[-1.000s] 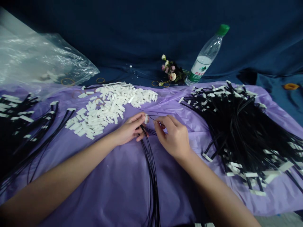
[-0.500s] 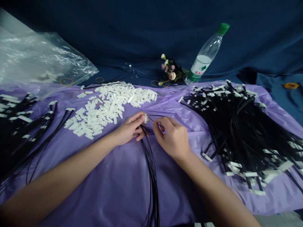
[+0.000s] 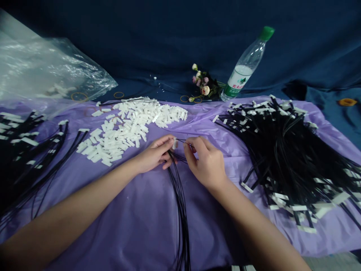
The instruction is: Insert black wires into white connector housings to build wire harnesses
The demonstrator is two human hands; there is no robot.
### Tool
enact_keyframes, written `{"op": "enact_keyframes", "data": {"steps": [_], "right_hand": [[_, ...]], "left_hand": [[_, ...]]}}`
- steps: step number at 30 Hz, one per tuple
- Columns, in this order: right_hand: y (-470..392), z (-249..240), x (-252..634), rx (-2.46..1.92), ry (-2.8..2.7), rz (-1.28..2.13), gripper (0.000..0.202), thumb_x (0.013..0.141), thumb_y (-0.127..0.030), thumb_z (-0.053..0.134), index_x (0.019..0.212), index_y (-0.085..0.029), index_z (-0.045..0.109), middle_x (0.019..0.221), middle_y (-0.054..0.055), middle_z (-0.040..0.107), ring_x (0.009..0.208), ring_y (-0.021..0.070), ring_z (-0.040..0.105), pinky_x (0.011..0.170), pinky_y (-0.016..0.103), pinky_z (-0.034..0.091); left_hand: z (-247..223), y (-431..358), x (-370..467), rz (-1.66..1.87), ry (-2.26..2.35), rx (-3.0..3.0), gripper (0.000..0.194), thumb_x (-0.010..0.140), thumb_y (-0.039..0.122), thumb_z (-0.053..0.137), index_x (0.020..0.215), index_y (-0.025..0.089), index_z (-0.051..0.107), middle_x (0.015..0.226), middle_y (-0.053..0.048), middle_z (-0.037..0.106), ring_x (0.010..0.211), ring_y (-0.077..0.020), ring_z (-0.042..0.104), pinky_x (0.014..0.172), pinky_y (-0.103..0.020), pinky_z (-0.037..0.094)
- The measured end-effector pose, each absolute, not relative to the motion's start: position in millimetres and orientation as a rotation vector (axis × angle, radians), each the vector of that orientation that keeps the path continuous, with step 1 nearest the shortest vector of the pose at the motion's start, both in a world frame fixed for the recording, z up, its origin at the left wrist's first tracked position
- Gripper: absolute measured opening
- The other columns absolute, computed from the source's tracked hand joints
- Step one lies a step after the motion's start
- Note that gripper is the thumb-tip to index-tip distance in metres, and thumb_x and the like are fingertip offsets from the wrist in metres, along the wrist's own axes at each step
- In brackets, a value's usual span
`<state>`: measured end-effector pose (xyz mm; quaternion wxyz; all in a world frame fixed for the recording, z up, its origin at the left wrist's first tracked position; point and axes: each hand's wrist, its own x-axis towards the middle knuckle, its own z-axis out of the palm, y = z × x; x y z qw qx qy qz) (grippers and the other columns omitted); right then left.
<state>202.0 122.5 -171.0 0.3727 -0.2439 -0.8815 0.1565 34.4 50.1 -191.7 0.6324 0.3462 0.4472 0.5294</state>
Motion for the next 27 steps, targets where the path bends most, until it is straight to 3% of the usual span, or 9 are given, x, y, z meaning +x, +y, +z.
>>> {"op": "enact_keyframes", "data": {"steps": [5, 10, 14, 27], "right_hand": [[124.4, -171.9, 203.1, -0.558, -2.338, 0.202, 0.008, 0.091, -0.021, 0.055, 0.095, -0.019, 0.061, 0.078, 0.002, 0.064, 0.062, 0.0105, 0.058, 0.055, 0.023, 0.041], [124.7, -174.6, 201.8, -0.533, -2.33, 0.099, 0.006, 0.09, -0.02, 0.055, 0.094, -0.019, 0.061, 0.077, 0.001, 0.065, 0.061, 0.0108, 0.059, 0.054, 0.023, 0.041], [122.6, -174.2, 199.5, -0.577, -2.303, 0.113, 0.005, 0.089, -0.019, 0.055, 0.092, -0.019, 0.06, 0.078, 0.001, 0.066, 0.059, 0.0104, 0.058, 0.053, 0.022, 0.041], [121.5, -177.9, 196.8, -0.536, -2.301, 0.123, 0.004, 0.089, -0.017, 0.056, 0.091, -0.019, 0.059, 0.076, 0.0, 0.064, 0.058, 0.0093, 0.055, 0.054, 0.022, 0.041]], "left_hand": [[-193.2, 49.6, 33.4, 1.186, 0.981, 0.784, 0.03, 0.086, 0.049, 0.054, 0.088, 0.02, 0.045, 0.056, 0.008, 0.037, 0.046, -0.0115, 0.057, 0.036, -0.018, 0.037], [-193.7, 49.5, 33.1, 1.193, 0.969, 0.784, 0.029, 0.086, 0.048, 0.055, 0.089, 0.02, 0.045, 0.055, 0.008, 0.036, 0.043, -0.0098, 0.054, 0.038, -0.018, 0.039], [-193.6, 49.6, 33.4, 1.185, 1.005, 0.802, 0.029, 0.087, 0.048, 0.053, 0.088, 0.02, 0.045, 0.061, 0.006, 0.043, 0.044, -0.0084, 0.054, 0.037, -0.018, 0.037], [-192.7, 49.3, 32.8, 1.184, 0.969, 0.821, 0.031, 0.087, 0.05, 0.052, 0.085, 0.02, 0.045, 0.056, 0.008, 0.037, 0.039, -0.0072, 0.05, 0.038, -0.019, 0.037]]}}
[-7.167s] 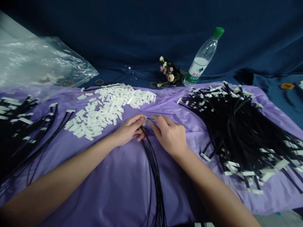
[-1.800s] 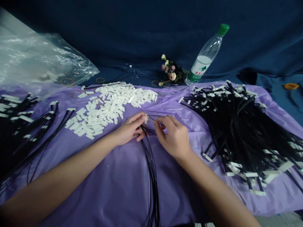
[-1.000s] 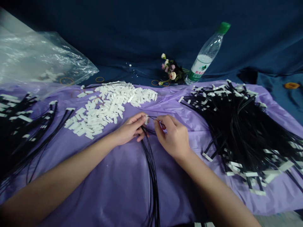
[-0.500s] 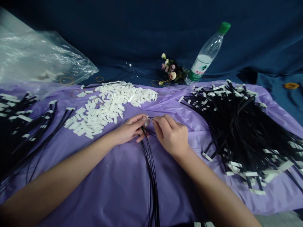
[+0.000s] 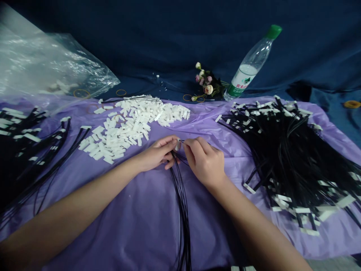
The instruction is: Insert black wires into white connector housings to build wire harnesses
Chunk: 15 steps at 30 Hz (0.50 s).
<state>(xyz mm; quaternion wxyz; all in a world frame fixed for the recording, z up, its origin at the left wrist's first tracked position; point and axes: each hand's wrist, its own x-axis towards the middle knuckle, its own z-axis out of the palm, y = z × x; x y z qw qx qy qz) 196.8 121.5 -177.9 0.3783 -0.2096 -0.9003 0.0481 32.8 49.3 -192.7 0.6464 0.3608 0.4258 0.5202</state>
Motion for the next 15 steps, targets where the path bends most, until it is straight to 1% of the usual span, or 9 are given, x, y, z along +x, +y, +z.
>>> {"op": "enact_keyframes", "data": {"steps": [4, 6, 8, 10, 11, 13, 15], "right_hand": [[121.4, -178.7, 196.1, -0.533, -2.321, 0.142, 0.005, 0.089, -0.017, 0.055, 0.092, -0.019, 0.059, 0.077, 0.001, 0.065, 0.06, 0.0102, 0.058, 0.056, 0.022, 0.042], [121.5, -177.3, 196.6, -0.539, -2.332, 0.116, 0.006, 0.09, -0.018, 0.055, 0.093, -0.02, 0.06, 0.077, 0.001, 0.065, 0.061, 0.0108, 0.058, 0.057, 0.023, 0.043], [121.2, -174.0, 198.4, -0.526, -2.328, 0.021, 0.009, 0.088, -0.019, 0.057, 0.097, -0.021, 0.06, 0.083, 0.003, 0.066, 0.07, 0.0141, 0.061, 0.063, 0.026, 0.045], [120.1, -169.3, 201.4, -0.487, -2.279, -0.126, 0.017, 0.085, -0.02, 0.063, 0.101, -0.023, 0.06, 0.093, 0.005, 0.067, 0.082, 0.0197, 0.061, 0.073, 0.032, 0.047], [119.2, -166.9, 203.2, -0.458, -2.244, -0.185, 0.021, 0.083, -0.02, 0.065, 0.102, -0.023, 0.06, 0.095, 0.006, 0.067, 0.086, 0.0216, 0.06, 0.077, 0.035, 0.046], [116.8, -162.9, 206.3, -0.349, -2.233, -0.216, 0.025, 0.08, -0.016, 0.067, 0.103, -0.024, 0.059, 0.092, 0.005, 0.067, 0.082, 0.0208, 0.059, 0.076, 0.036, 0.046], [114.3, -161.3, 207.6, -0.22, -2.332, -0.141, 0.021, 0.081, -0.013, 0.064, 0.1, -0.022, 0.059, 0.085, 0.003, 0.068, 0.073, 0.0166, 0.059, 0.07, 0.031, 0.046]], "left_hand": [[-193.0, 49.5, 32.6, 1.174, 0.954, 0.793, 0.031, 0.086, 0.049, 0.054, 0.086, 0.02, 0.047, 0.051, 0.009, 0.032, 0.04, -0.0086, 0.05, 0.039, -0.019, 0.039], [-193.6, 49.4, 32.6, 1.185, 0.948, 0.764, 0.03, 0.085, 0.049, 0.056, 0.085, 0.02, 0.047, 0.049, 0.01, 0.028, 0.038, -0.0087, 0.047, 0.04, -0.021, 0.041], [-194.2, 49.3, 32.4, 1.212, 0.94, 0.729, 0.029, 0.085, 0.048, 0.057, 0.084, 0.02, 0.046, 0.047, 0.01, 0.026, 0.035, -0.0082, 0.043, 0.04, -0.021, 0.041], [-194.6, 49.3, 31.8, 1.245, 0.927, 0.691, 0.027, 0.086, 0.046, 0.057, 0.083, 0.021, 0.046, 0.046, 0.01, 0.026, 0.034, -0.0076, 0.04, 0.039, -0.02, 0.039], [-194.7, 49.3, 31.4, 1.262, 0.924, 0.671, 0.026, 0.086, 0.045, 0.056, 0.082, 0.021, 0.046, 0.046, 0.01, 0.025, 0.034, -0.0074, 0.039, 0.038, -0.02, 0.038], [-194.6, 49.8, 30.7, 1.297, 0.927, 0.628, 0.026, 0.086, 0.045, 0.056, 0.083, 0.022, 0.046, 0.047, 0.01, 0.025, 0.034, -0.0067, 0.036, 0.038, -0.019, 0.037], [-193.9, 50.4, 30.1, 1.34, 0.944, 0.591, 0.027, 0.085, 0.046, 0.058, 0.084, 0.021, 0.047, 0.051, 0.009, 0.031, 0.034, -0.0048, 0.033, 0.037, -0.018, 0.037]]}}
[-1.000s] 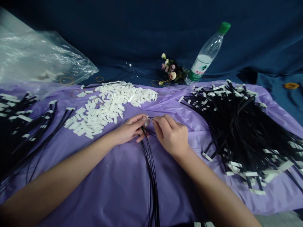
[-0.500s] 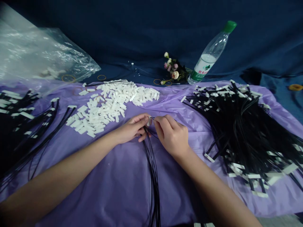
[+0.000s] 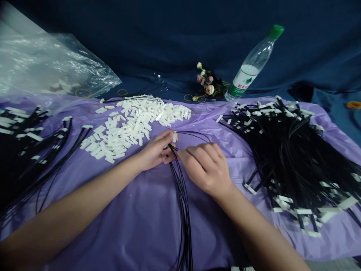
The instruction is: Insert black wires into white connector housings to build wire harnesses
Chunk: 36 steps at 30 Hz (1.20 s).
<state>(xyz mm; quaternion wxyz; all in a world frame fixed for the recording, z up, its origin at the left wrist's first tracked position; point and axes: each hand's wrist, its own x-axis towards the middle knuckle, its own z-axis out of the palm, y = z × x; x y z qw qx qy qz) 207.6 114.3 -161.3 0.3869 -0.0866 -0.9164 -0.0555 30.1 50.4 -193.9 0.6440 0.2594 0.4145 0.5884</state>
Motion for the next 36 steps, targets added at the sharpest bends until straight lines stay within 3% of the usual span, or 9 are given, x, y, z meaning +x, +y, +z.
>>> {"op": "enact_keyframes", "data": {"steps": [4, 11, 15, 20, 23, 25, 28, 32, 36], "right_hand": [[111.0, -166.0, 203.5, -0.29, -2.577, 0.144, 0.008, 0.089, -0.023, 0.056, 0.094, -0.018, 0.061, 0.078, 0.001, 0.068, 0.056, 0.0108, 0.057, 0.054, 0.025, 0.04], [109.7, -170.8, 192.6, -0.568, -2.487, 1.033, 0.014, 0.091, -0.022, 0.053, 0.086, -0.019, 0.065, 0.069, -0.003, 0.062, 0.054, 0.0077, 0.05, 0.053, 0.02, 0.037], [108.9, -168.1, 192.6, -0.665, -2.44, 1.207, 0.019, 0.091, -0.024, 0.05, 0.081, -0.017, 0.064, 0.065, -0.002, 0.058, 0.053, 0.008, 0.046, 0.052, 0.021, 0.034], [110.6, -169.3, 193.2, -0.849, -2.331, 1.29, 0.021, 0.091, -0.031, 0.05, 0.079, -0.017, 0.06, 0.065, -0.001, 0.055, 0.054, 0.0084, 0.048, 0.051, 0.021, 0.036], [113.6, -169.6, 192.2, -0.907, -2.114, 1.561, 0.024, 0.089, -0.037, 0.053, 0.076, -0.017, 0.056, 0.058, -0.003, 0.05, 0.044, 0.0067, 0.043, 0.043, 0.02, 0.033], [116.6, -167.5, 192.8, -0.907, -1.819, 1.905, 0.02, 0.086, -0.038, 0.058, 0.085, -0.018, 0.056, 0.057, -0.006, 0.048, 0.038, 0.0054, 0.039, 0.038, 0.019, 0.031], [122.2, -161.4, 196.2, -0.827, -1.376, 2.309, 0.023, 0.08, -0.034, 0.064, 0.098, -0.02, 0.059, 0.069, -0.004, 0.056, 0.04, 0.0056, 0.045, 0.037, 0.018, 0.036], [126.9, -155.8, 198.6, -0.712, -1.225, 2.376, 0.02, 0.075, -0.027, 0.067, 0.093, -0.02, 0.064, 0.095, 0.002, 0.067, 0.06, 0.0106, 0.062, 0.047, 0.02, 0.048], [129.3, -158.4, 194.8, -0.804, -1.195, 2.043, 0.016, 0.078, -0.031, 0.068, 0.087, -0.018, 0.066, 0.079, 0.0, 0.064, 0.053, 0.0085, 0.058, 0.046, 0.019, 0.046]], "left_hand": [[-190.8, 51.3, 29.7, 1.378, 0.964, 0.546, 0.029, 0.083, 0.045, 0.061, 0.085, 0.02, 0.047, 0.064, 0.007, 0.041, 0.037, -0.0014, 0.025, 0.034, -0.016, 0.036], [-190.0, 51.5, 30.3, 1.361, 0.944, 0.59, 0.026, 0.085, 0.042, 0.059, 0.084, 0.02, 0.045, 0.065, 0.008, 0.036, 0.038, -0.0015, 0.024, 0.033, -0.015, 0.037], [-191.4, 51.5, 30.5, 1.343, 0.938, 0.619, 0.025, 0.086, 0.042, 0.057, 0.085, 0.02, 0.046, 0.068, 0.007, 0.039, 0.039, -0.001, 0.025, 0.033, -0.016, 0.039], [-191.6, 51.6, 30.2, 1.337, 0.926, 0.632, 0.025, 0.087, 0.043, 0.056, 0.084, 0.02, 0.046, 0.061, 0.008, 0.031, 0.038, -0.002, 0.022, 0.034, -0.016, 0.039], [-191.6, 51.2, 30.2, 1.32, 0.938, 0.638, 0.025, 0.087, 0.044, 0.054, 0.083, 0.021, 0.045, 0.055, 0.009, 0.025, 0.036, -0.0032, 0.022, 0.035, -0.017, 0.038], [-192.0, 51.0, 30.0, 1.308, 0.948, 0.641, 0.025, 0.088, 0.044, 0.054, 0.083, 0.022, 0.044, 0.052, 0.01, 0.023, 0.035, -0.0039, 0.024, 0.035, -0.017, 0.038], [-192.8, 51.1, 29.6, 1.286, 0.965, 0.632, 0.025, 0.088, 0.046, 0.053, 0.083, 0.023, 0.043, 0.049, 0.01, 0.021, 0.034, -0.005, 0.027, 0.036, -0.017, 0.038], [-193.2, 51.7, 29.3, 1.275, 0.981, 0.613, 0.026, 0.088, 0.047, 0.053, 0.084, 0.023, 0.043, 0.046, 0.011, 0.021, 0.031, -0.0053, 0.031, 0.039, -0.019, 0.039], [-191.9, 51.4, 29.2, 1.258, 0.975, 0.617, 0.026, 0.089, 0.046, 0.051, 0.083, 0.023, 0.041, 0.043, 0.011, 0.022, 0.031, -0.0061, 0.037, 0.046, -0.021, 0.043]]}}
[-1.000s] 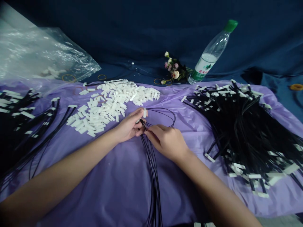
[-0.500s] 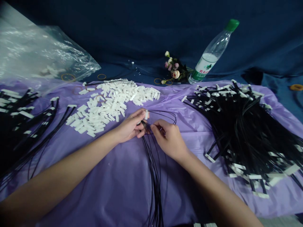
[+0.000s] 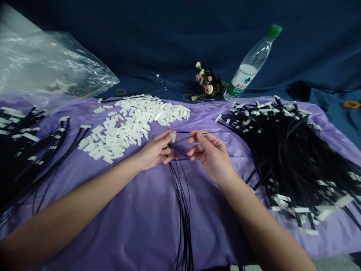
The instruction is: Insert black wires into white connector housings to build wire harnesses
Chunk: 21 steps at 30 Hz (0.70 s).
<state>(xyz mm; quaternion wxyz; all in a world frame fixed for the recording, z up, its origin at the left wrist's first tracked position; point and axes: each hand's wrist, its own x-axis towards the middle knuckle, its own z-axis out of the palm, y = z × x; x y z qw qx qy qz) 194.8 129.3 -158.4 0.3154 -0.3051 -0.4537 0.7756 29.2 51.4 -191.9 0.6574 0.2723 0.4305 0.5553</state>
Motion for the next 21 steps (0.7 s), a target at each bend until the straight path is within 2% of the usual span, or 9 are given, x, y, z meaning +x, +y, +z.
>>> {"op": "enact_keyframes", "data": {"steps": [4, 6, 8, 10, 12, 14, 16, 18, 21], "right_hand": [[145.2, -157.5, 202.1, -0.772, -1.012, 1.525, 0.016, 0.082, -0.036, 0.065, 0.084, -0.02, 0.066, 0.065, -0.004, 0.05, 0.047, 0.0055, 0.046, 0.045, 0.019, 0.043], [158.6, -152.4, 211.7, -0.704, -0.907, 1.447, 0.016, 0.084, -0.039, 0.063, 0.085, -0.024, 0.066, 0.066, -0.004, 0.049, 0.053, 0.0073, 0.049, 0.052, 0.021, 0.047], [170.3, -145.8, 220.8, -0.63, -0.878, 1.516, 0.014, 0.083, -0.042, 0.064, 0.082, -0.028, 0.065, 0.069, -0.003, 0.051, 0.059, 0.0079, 0.052, 0.056, 0.02, 0.049], [175.0, -140.8, 225.2, -0.589, -0.947, 1.65, 0.015, 0.078, -0.042, 0.07, 0.081, -0.028, 0.065, 0.065, -0.005, 0.047, 0.049, 0.0055, 0.044, 0.046, 0.017, 0.042], [170.2, -139.9, 223.6, -0.58, -1.05, 1.716, 0.021, 0.072, -0.041, 0.076, 0.084, -0.027, 0.066, 0.059, -0.007, 0.043, 0.038, 0.0029, 0.027, 0.034, 0.016, 0.029], [157.7, -143.7, 218.1, -0.613, -1.224, 1.658, 0.02, 0.074, -0.036, 0.075, 0.088, -0.025, 0.066, 0.056, -0.008, 0.047, 0.035, 0.0022, 0.021, 0.032, 0.017, 0.021], [143.1, -150.4, 212.5, -0.653, -1.521, 1.442, 0.009, 0.078, -0.027, 0.071, 0.084, -0.023, 0.066, 0.057, -0.006, 0.055, 0.036, 0.004, 0.032, 0.034, 0.019, 0.025], [132.1, -157.6, 208.8, -0.641, -1.892, 1.045, 0.005, 0.078, -0.02, 0.069, 0.082, -0.021, 0.066, 0.063, -0.002, 0.061, 0.044, 0.0067, 0.046, 0.04, 0.02, 0.034], [126.4, -165.5, 205.9, -0.526, -2.194, 0.521, 0.005, 0.079, -0.015, 0.066, 0.084, -0.018, 0.066, 0.068, 0.0, 0.064, 0.052, 0.0081, 0.053, 0.049, 0.021, 0.041]], "left_hand": [[-190.6, 50.7, 28.8, 1.259, 0.97, 0.633, 0.023, 0.09, 0.043, 0.049, 0.082, 0.022, 0.041, 0.042, 0.012, 0.023, 0.033, -0.0065, 0.043, 0.064, -0.027, 0.05], [-190.6, 50.6, 28.5, 1.261, 0.96, 0.634, 0.023, 0.091, 0.043, 0.049, 0.082, 0.022, 0.041, 0.042, 0.012, 0.022, 0.033, -0.0064, 0.043, 0.068, -0.029, 0.051], [-190.9, 50.5, 28.2, 1.262, 0.955, 0.637, 0.023, 0.091, 0.043, 0.048, 0.082, 0.023, 0.041, 0.042, 0.012, 0.021, 0.033, -0.0064, 0.043, 0.068, -0.03, 0.05], [-191.5, 50.6, 28.1, 1.262, 0.959, 0.642, 0.024, 0.091, 0.043, 0.047, 0.081, 0.023, 0.041, 0.043, 0.012, 0.021, 0.033, -0.0064, 0.043, 0.068, -0.03, 0.05], [-192.0, 50.6, 28.1, 1.26, 0.976, 0.646, 0.024, 0.091, 0.044, 0.048, 0.082, 0.023, 0.042, 0.043, 0.012, 0.022, 0.033, -0.0065, 0.042, 0.064, -0.028, 0.05], [-192.3, 50.5, 28.2, 1.25, 0.999, 0.648, 0.024, 0.09, 0.045, 0.049, 0.082, 0.023, 0.043, 0.044, 0.011, 0.023, 0.033, -0.0064, 0.041, 0.058, -0.026, 0.048], [-192.1, 50.3, 28.5, 1.238, 1.013, 0.651, 0.024, 0.089, 0.046, 0.05, 0.084, 0.023, 0.044, 0.044, 0.011, 0.024, 0.033, -0.0069, 0.042, 0.052, -0.023, 0.045], [-191.0, 50.1, 29.2, 1.228, 1.013, 0.653, 0.024, 0.089, 0.045, 0.051, 0.084, 0.023, 0.044, 0.044, 0.01, 0.024, 0.033, -0.0076, 0.043, 0.048, -0.021, 0.043], [-188.4, 49.6, 30.8, 1.215, 1.017, 0.653, 0.025, 0.089, 0.044, 0.051, 0.082, 0.022, 0.042, 0.043, 0.011, 0.021, 0.033, -0.0077, 0.043, 0.044, -0.019, 0.041]]}}
